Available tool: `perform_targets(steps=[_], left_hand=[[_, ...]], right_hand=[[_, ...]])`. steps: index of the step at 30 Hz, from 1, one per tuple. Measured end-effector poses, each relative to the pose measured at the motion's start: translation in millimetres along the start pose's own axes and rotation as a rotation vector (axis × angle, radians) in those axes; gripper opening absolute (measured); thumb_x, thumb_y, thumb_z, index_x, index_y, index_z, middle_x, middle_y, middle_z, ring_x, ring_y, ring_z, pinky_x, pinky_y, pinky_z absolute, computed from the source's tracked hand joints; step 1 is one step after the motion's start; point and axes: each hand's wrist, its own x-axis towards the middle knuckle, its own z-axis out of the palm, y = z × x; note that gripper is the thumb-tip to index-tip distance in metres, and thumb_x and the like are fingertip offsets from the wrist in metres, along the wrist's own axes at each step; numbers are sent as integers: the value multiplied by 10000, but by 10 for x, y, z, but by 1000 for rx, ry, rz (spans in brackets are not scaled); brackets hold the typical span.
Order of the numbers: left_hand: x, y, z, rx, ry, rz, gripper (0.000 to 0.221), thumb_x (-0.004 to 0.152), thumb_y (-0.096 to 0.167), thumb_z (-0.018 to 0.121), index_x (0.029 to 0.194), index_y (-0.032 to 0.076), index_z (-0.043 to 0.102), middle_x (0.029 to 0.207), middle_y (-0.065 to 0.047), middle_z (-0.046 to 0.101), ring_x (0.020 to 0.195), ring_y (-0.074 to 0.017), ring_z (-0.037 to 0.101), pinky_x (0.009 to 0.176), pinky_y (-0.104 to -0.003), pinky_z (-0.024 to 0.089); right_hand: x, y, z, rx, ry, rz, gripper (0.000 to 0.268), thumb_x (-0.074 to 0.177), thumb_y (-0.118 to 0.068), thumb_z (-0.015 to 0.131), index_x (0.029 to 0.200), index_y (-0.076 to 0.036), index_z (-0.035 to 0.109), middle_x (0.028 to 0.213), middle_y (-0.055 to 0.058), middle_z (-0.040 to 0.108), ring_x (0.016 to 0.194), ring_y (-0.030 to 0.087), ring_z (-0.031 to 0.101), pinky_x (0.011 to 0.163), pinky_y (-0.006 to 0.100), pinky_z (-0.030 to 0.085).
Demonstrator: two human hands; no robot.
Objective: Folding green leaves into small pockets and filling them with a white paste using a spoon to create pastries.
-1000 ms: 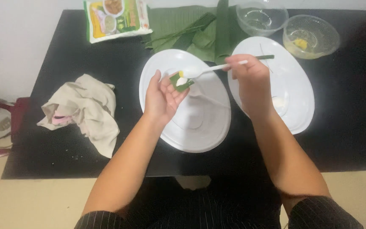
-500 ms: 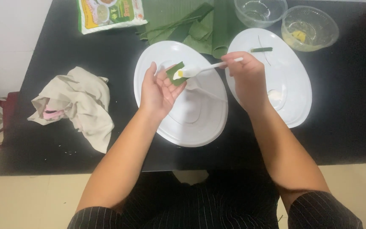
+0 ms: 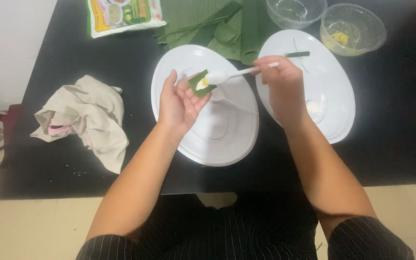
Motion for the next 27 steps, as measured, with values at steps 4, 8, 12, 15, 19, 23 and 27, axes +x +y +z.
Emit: perform_targets(steps=[4, 8, 12, 15, 19, 23, 27], left_hand=[[15, -16, -9, 1, 0, -3, 711, 965, 597, 332, 1310, 28, 584, 1199, -188, 696, 1182, -310, 657, 1064, -433, 518], [-17, -22, 14, 77, -11, 48, 716, 977, 578, 311, 1360, 18, 540, 1272, -196, 661, 1242, -310, 616, 1094, -423, 487], [-139, 11, 121, 147, -23, 106, 722, 990, 557, 302, 1407, -3, 487, 1366, -229, 599, 1316, -337, 547, 1130, -433, 436], [-143, 8, 108, 161, -33, 115, 738, 989, 565, 301, 1422, -8, 467, 1394, -235, 575, 1331, -334, 530, 1139, -425, 423], [65, -141, -82, 197, -58, 136, 747, 1001, 571, 290, 1445, -11, 435, 1423, -236, 545, 1349, -332, 510, 1154, -418, 409], [18, -124, -39, 243, -67, 153, 754, 1009, 573, 273, 1456, -16, 420, 1437, -236, 531, 1358, -329, 501, 1157, -414, 402], [-87, -68, 54, 258, -70, 158, 757, 1005, 570, 274, 1461, -19, 413, 1438, -239, 530, 1356, -326, 504, 1158, -410, 404]], right_hand=[[-12, -67, 23, 41, -15, -4, 131, 1055, -24, 585, 959, -82, 652, 775, 36, 554, 750, 158, 534, 808, 330, 500], [-1, -172, 59, -30, -35, -70, 111, 1056, -28, 589, 972, -48, 660, 786, 63, 578, 728, 152, 521, 780, 325, 500], [-4, -202, 100, -129, -12, -68, 126, 1062, -95, 622, 989, -47, 714, 757, 66, 653, 677, 157, 582, 736, 324, 534], [-25, -201, 110, -123, -10, -66, 131, 1058, -116, 633, 983, -49, 718, 748, 65, 659, 669, 162, 594, 719, 321, 535], [-35, -193, 111, -120, -12, -92, 145, 1057, -110, 624, 997, -20, 722, 762, 121, 663, 742, 234, 646, 779, 381, 549], [-39, -198, 110, -109, -25, -89, 161, 1061, -129, 629, 993, -23, 729, 776, 119, 679, 757, 227, 662, 789, 381, 559], [-36, -145, 102, -123, -13, -134, 126, 1048, -81, 644, 998, -2, 727, 788, 145, 675, 780, 263, 669, 831, 413, 556]])
